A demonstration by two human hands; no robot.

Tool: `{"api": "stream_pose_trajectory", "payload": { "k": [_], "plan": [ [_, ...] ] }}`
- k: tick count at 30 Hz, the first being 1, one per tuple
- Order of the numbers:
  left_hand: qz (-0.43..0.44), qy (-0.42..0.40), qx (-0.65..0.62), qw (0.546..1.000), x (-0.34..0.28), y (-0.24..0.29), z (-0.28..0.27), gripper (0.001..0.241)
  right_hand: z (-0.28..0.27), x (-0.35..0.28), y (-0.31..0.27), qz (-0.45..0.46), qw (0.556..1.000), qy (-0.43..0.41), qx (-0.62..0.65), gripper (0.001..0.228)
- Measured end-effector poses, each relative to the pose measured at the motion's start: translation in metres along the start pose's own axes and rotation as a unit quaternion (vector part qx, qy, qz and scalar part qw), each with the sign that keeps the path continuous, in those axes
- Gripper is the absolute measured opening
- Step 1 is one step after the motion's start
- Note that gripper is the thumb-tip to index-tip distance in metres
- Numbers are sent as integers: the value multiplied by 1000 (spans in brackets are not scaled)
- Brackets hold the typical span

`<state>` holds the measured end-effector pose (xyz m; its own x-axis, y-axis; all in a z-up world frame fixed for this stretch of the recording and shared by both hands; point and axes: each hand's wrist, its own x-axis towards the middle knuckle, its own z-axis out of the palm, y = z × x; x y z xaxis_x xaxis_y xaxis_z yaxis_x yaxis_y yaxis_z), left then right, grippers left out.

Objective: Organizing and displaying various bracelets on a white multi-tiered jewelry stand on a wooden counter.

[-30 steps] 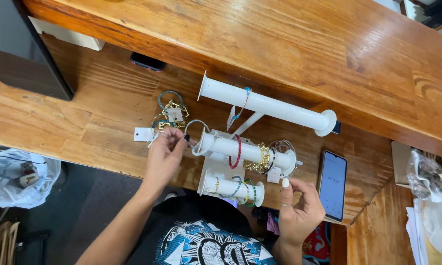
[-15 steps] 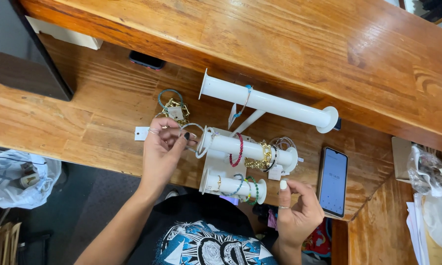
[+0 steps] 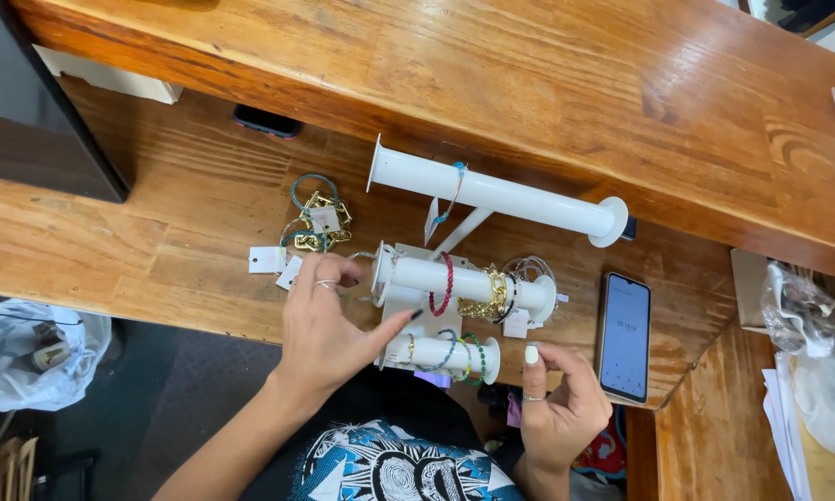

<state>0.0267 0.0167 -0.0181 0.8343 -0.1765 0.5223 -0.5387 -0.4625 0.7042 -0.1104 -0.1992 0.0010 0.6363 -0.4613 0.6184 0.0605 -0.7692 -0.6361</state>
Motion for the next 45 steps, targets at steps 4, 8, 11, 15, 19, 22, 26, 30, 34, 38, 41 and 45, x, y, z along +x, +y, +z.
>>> {"api": "stream_pose_trajectory", "payload": {
  "k": [4,8,11,15,19,22,26,30,34,38,41,45],
  "plan": [
    [50,68,58,995,-6,-4,5,25,-1,1,-1,-5,1000,5,-10,12],
    [115,82,90,986,-6,10,-9,15,1,9,-8,-24,998,-4,-62,14],
    [131,76,57,987,-3,18,-21,8,5,11,-4,-37,995,-32,-92,18],
    [122,62,11,991,10,24,-27,5,9,10,-1,-17,990,-73,-123,24],
    [98,48,-32,994,31,25,-23,12,16,7,9,-18,990,-83,-112,27],
    [3,17,-84,996,46,19,-21,13,24,7,13,-13,993,-66,-99,23],
    [-178,-21,-125,976,57,6,-21,12,28,7,16,-14,995,-56,-86,13],
    [-187,-43,-41,981,50,-20,-21,13,20,7,14,-1,995,-40,-95,14],
    [-109,-42,11,993,38,-51,-16,15,12,16,11,-2,997,-9,-81,11],
    [-125,-71,43,989,38,-49,-21,17,7,24,13,45,998,-8,-31,13],
    [-197,-78,14,977,42,-47,-22,15,3,27,15,97,995,4,18,12],
    [-279,-55,-93,954,50,-50,-18,18,-1,44,12,95,994,-6,56,14]
  ]
}}
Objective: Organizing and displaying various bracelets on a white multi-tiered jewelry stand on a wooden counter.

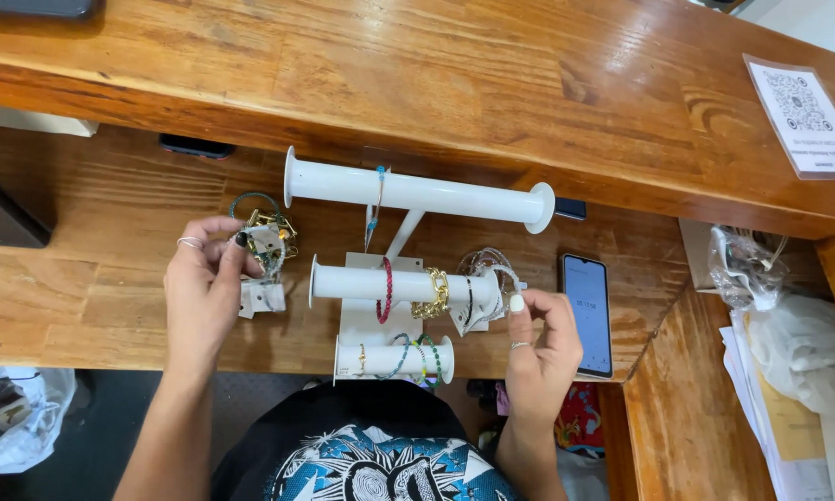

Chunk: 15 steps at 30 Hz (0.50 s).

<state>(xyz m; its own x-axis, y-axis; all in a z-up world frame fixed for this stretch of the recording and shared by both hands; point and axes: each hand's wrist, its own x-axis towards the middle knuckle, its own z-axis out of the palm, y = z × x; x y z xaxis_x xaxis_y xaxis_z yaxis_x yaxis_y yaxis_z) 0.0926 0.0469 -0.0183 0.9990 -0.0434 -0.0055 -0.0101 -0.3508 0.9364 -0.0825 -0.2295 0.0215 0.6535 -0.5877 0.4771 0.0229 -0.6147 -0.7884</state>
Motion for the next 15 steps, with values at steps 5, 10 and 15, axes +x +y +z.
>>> {"api": "stream_pose_trajectory", "payload": {
  "k": [5,10,15],
  "plan": [
    [9,-3,-36,999,14,-30,9,26,3,8,8,53,997,-11,51,15],
    [55,35,82,995,20,-51,8,28,13,11,36,86,990,-22,108,16],
    [119,86,170,974,33,-79,5,26,20,16,86,133,990,-55,8,14]
  ]
}}
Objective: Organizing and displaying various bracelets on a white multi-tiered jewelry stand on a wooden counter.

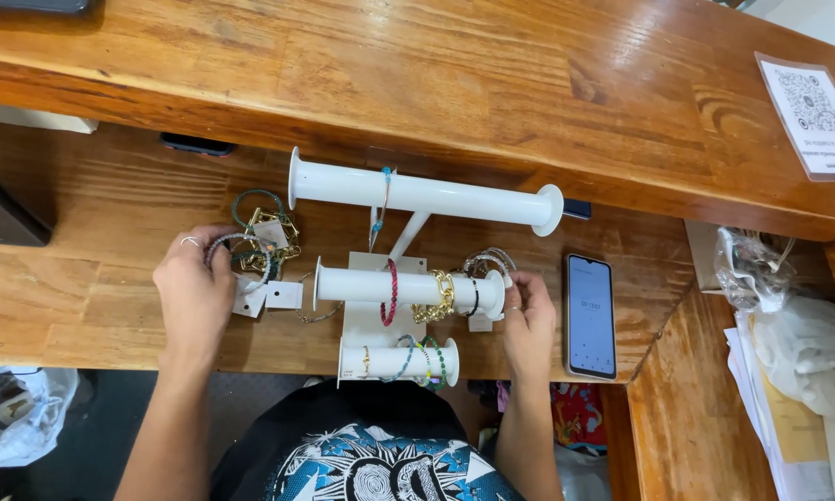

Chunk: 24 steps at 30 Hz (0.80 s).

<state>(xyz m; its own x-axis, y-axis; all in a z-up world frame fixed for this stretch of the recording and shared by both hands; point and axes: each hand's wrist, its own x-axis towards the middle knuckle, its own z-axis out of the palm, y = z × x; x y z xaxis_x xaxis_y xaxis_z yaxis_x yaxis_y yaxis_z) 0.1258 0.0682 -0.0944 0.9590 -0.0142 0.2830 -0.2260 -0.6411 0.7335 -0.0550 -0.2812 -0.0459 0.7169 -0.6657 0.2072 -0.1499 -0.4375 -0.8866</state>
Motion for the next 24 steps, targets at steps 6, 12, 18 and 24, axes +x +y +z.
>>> {"api": "stream_pose_trajectory", "payload": {
  "k": [6,12,18,24],
  "plan": [
    [8,59,14,998,-5,-7,-3,26,-5,16,34,98,963,-10,-249,13],
    [54,70,15,996,-14,32,-16,43,-4,10,-5,74,968,-37,-239,19],
    [280,212,-53,935,-42,103,-56,32,-20,-30,-21,-174,964,146,-136,21],
    [472,94,-34,876,-56,161,-68,25,-21,-72,-80,-144,980,43,-128,24]
  ]
}}
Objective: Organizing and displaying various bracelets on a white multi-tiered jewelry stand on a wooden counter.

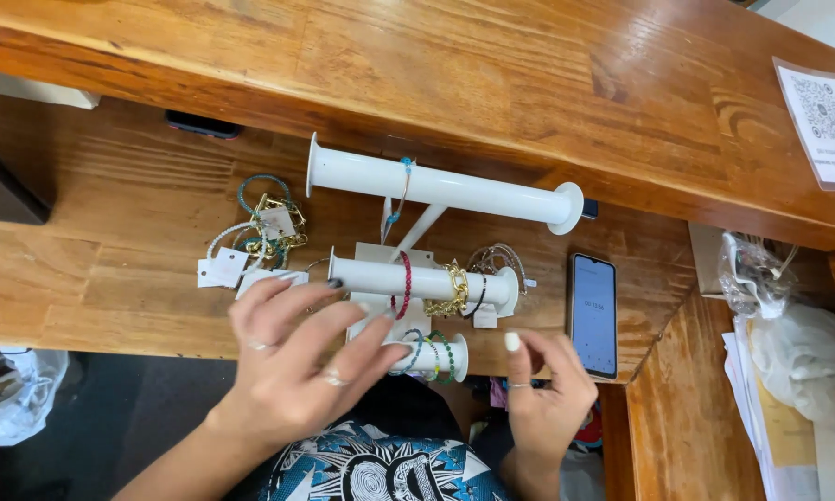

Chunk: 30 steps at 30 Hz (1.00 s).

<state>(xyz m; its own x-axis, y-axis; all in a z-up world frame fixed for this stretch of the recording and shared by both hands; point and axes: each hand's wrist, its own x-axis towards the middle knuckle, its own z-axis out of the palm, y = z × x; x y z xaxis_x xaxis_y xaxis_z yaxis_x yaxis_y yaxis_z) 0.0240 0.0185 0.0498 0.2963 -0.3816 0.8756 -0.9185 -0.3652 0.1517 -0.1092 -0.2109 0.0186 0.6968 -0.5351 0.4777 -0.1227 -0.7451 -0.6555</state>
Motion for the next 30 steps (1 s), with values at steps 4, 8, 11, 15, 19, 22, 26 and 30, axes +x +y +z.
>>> {"api": "stream_pose_trajectory", "payload": {
  "k": [4,8,11,15,19,22,26,30],
  "plan": [
    [-4,-82,39,996,13,6,13,27,13,-3,3,45,996,-74,-6,27],
    [-16,-104,41,994,9,4,28,22,26,-6,8,72,995,-74,0,32],
    [-9,-85,13,996,8,3,28,20,35,-4,5,60,997,-55,19,27],
    [-18,-60,-5,998,4,2,27,29,40,-2,5,40,998,-33,31,19],
    [-43,-33,-2,999,6,3,22,26,26,1,-6,-4,1000,0,-4,19],
    [-43,-16,-31,998,0,1,20,30,17,14,-15,-61,997,37,-27,13],
    [-94,2,-43,995,-8,0,19,41,11,34,-14,-74,994,82,-26,17],
    [-183,58,-56,980,-12,-2,17,36,15,45,13,82,993,46,72,14]
  ]
}}
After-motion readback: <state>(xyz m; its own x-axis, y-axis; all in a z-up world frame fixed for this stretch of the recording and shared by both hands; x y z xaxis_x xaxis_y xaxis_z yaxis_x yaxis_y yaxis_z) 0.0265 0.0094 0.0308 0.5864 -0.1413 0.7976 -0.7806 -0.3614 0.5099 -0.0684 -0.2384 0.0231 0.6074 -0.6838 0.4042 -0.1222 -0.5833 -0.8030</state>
